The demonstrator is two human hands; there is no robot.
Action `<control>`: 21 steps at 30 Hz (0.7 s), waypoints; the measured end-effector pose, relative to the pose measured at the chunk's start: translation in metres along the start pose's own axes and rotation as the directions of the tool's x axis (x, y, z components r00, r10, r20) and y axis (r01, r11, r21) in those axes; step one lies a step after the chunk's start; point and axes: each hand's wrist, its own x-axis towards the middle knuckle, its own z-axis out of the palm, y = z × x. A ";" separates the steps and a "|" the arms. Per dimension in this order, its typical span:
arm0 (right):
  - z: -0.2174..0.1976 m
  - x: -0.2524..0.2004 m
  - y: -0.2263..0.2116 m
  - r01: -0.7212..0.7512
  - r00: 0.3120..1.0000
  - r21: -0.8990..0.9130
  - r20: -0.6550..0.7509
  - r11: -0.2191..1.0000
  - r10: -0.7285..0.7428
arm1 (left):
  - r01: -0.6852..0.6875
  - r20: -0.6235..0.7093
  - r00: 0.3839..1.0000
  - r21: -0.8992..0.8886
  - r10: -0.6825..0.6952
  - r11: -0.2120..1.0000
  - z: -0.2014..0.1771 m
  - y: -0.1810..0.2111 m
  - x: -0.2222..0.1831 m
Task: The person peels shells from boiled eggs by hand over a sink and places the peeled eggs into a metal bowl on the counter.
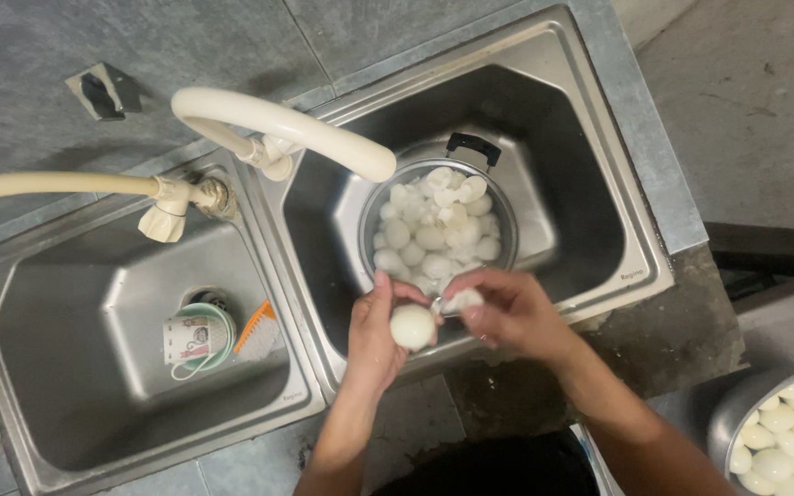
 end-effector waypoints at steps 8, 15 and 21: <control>0.038 0.028 -0.041 -0.212 0.967 -0.406 -0.216 0.889 0.133 | 0.009 -0.032 0.999 -0.599 -0.035 0.800 0.013 -0.001 0.017; 0.077 0.017 -0.019 0.192 0.913 -0.683 -0.138 0.705 -0.383 | -0.075 -0.272 0.961 -0.108 0.043 0.991 0.042 -0.006 -0.004; 0.073 0.000 -0.019 0.188 0.953 -0.464 -0.129 0.866 -0.276 | -0.170 -0.385 0.918 -0.161 0.096 0.972 0.035 -0.012 0.003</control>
